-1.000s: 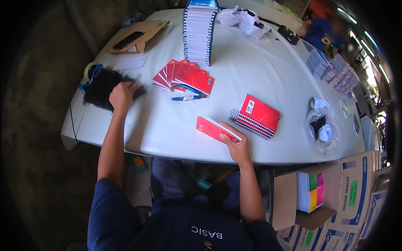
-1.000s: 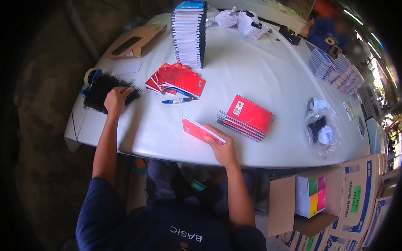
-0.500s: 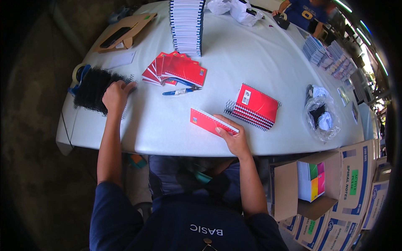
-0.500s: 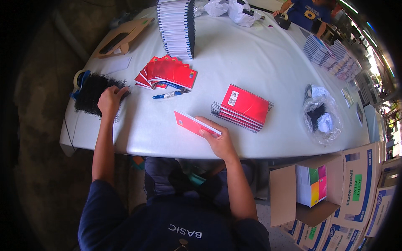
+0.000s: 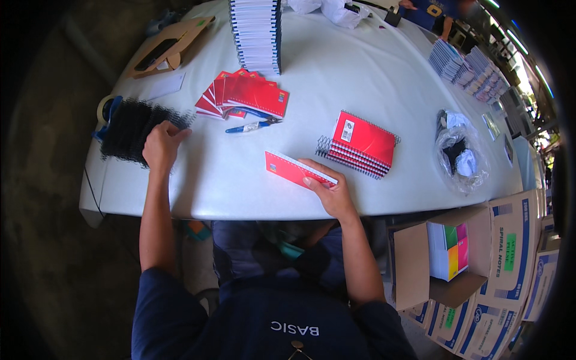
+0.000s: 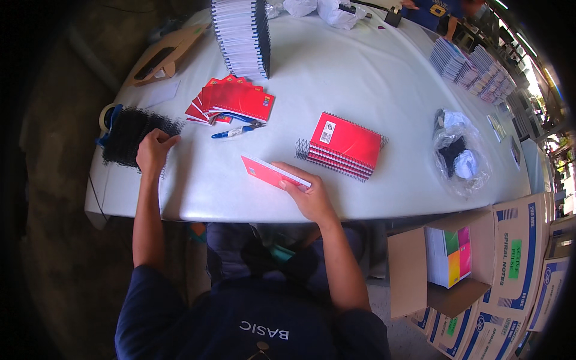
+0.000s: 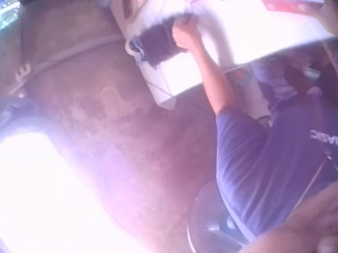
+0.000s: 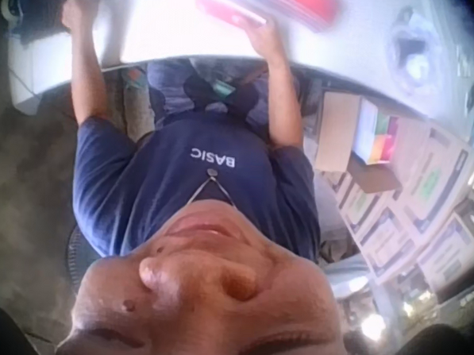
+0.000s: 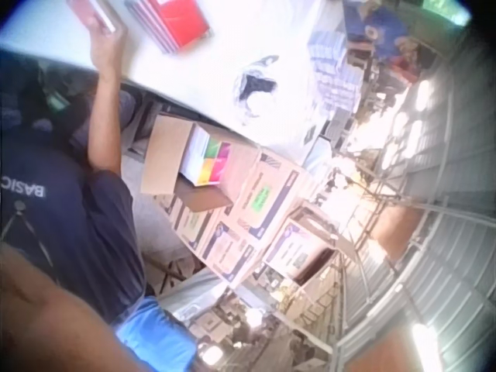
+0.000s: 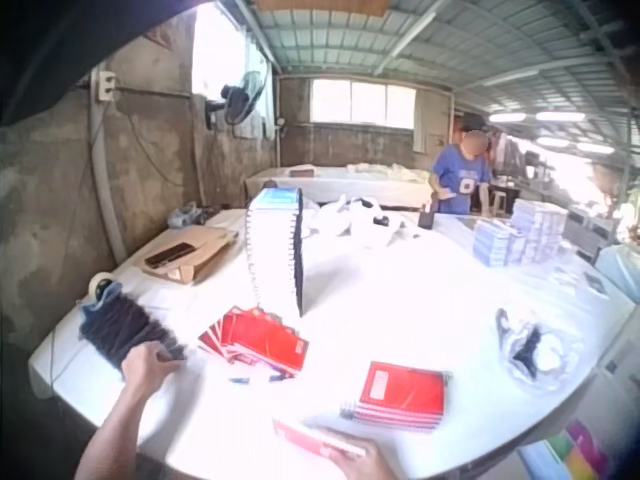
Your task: The person assembles notebooks by sliding a wire coil into the holes of stacked paper and covers, then twisting the coil by hand.
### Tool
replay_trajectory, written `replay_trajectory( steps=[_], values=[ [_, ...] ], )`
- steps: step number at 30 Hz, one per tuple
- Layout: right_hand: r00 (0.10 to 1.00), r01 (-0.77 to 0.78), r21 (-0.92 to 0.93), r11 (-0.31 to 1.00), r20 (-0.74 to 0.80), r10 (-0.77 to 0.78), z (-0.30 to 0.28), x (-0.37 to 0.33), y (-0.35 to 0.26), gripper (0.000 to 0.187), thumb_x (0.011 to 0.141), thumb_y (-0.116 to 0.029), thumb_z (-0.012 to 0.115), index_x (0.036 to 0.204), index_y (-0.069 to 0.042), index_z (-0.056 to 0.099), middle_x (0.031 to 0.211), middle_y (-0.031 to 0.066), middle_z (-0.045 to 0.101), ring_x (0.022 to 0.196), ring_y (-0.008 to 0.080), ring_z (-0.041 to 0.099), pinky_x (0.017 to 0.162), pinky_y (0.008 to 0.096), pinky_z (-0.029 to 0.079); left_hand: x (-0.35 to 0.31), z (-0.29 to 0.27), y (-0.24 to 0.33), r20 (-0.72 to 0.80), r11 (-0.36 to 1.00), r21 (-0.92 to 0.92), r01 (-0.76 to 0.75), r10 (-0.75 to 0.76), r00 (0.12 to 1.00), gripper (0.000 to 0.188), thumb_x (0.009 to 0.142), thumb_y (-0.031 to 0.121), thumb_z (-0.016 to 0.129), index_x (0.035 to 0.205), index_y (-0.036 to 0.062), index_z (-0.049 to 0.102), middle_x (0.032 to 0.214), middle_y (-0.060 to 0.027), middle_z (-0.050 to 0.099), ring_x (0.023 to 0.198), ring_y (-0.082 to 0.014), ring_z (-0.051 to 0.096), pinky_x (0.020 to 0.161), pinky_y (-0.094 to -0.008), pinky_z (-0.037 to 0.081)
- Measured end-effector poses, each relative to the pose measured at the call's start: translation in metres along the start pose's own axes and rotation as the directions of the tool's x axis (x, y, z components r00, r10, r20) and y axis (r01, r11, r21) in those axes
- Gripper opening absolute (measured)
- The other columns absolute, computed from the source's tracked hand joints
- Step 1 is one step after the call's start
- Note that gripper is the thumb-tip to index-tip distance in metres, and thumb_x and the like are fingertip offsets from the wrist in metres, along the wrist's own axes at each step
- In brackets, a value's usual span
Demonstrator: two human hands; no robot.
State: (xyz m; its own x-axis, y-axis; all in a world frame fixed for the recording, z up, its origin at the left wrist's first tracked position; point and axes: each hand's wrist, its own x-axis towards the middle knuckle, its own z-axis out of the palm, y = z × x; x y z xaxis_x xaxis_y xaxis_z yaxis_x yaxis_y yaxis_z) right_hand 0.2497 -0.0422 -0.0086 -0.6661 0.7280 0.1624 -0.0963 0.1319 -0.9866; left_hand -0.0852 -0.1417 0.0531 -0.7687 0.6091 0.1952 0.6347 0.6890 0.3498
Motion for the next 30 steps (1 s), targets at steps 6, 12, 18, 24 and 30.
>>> replay_trajectory(
  steps=[6,12,18,24,30],
  values=[
    [0.998,0.051,-0.030,0.998,-0.024,-0.051,0.004,0.000,-0.002,0.032,0.086,-0.003,0.057,0.118,-0.002,0.058,0.108,0.0084,0.064,0.097,0.0098,0.055,0.086,0.0249,0.043,0.000,0.009,-0.002,-0.036,0.839,-0.472,-0.271,0.289,0.957,0.025,0.084,0.021,0.056,0.095,-0.0004,0.062,0.075,-0.0145,0.062,0.071,-0.0190,0.060,0.065,-0.0310,0.046],
    [0.999,0.041,-0.024,0.999,-0.027,-0.042,0.001,-0.001,0.001,0.031,0.086,-0.003,0.057,0.117,-0.003,0.059,0.108,0.0081,0.064,0.095,0.0097,0.056,0.086,0.0247,0.043,-0.069,0.022,0.057,0.438,0.645,-0.761,-0.069,0.591,0.678,0.033,0.095,0.032,0.044,0.085,0.0023,0.054,0.064,-0.0004,0.041,0.061,-0.0091,0.038,0.058,-0.0247,0.035],
    [0.998,0.060,-0.033,0.998,-0.029,-0.061,0.002,0.000,0.001,0.029,0.086,-0.006,0.060,0.115,0.001,0.059,0.105,0.0078,0.064,0.094,0.0098,0.055,0.085,0.0247,0.044,-0.062,0.025,0.069,0.547,0.723,-0.689,-0.051,0.565,0.617,0.045,0.095,0.042,0.044,0.077,0.0021,0.054,0.058,0.0004,0.041,0.057,-0.0092,0.038,0.055,-0.0247,0.035],
    [0.998,0.059,-0.026,0.998,-0.008,-0.059,0.001,-0.001,0.004,0.029,0.086,-0.004,0.059,0.114,-0.004,0.061,0.106,0.0085,0.065,0.093,0.0093,0.056,0.084,0.0237,0.044,-0.033,0.015,0.077,0.832,0.705,-0.551,0.446,0.422,0.360,0.039,0.094,0.038,0.048,0.076,0.0048,0.056,0.056,0.0015,0.044,0.050,-0.0081,0.037,0.047,-0.0215,0.030],
    [0.998,0.050,0.048,0.998,-0.046,-0.048,0.006,0.000,-0.005,0.028,0.085,-0.004,0.060,0.112,-0.003,0.062,0.103,0.0085,0.066,0.091,0.0086,0.056,0.083,0.0229,0.044,-0.034,0.006,0.087,0.308,0.514,-0.793,-0.327,0.802,0.513,0.020,0.080,0.012,0.067,0.098,0.0043,0.061,0.090,-0.0017,0.060,0.082,-0.0156,0.056,0.076,-0.0273,0.045]
  ],
)
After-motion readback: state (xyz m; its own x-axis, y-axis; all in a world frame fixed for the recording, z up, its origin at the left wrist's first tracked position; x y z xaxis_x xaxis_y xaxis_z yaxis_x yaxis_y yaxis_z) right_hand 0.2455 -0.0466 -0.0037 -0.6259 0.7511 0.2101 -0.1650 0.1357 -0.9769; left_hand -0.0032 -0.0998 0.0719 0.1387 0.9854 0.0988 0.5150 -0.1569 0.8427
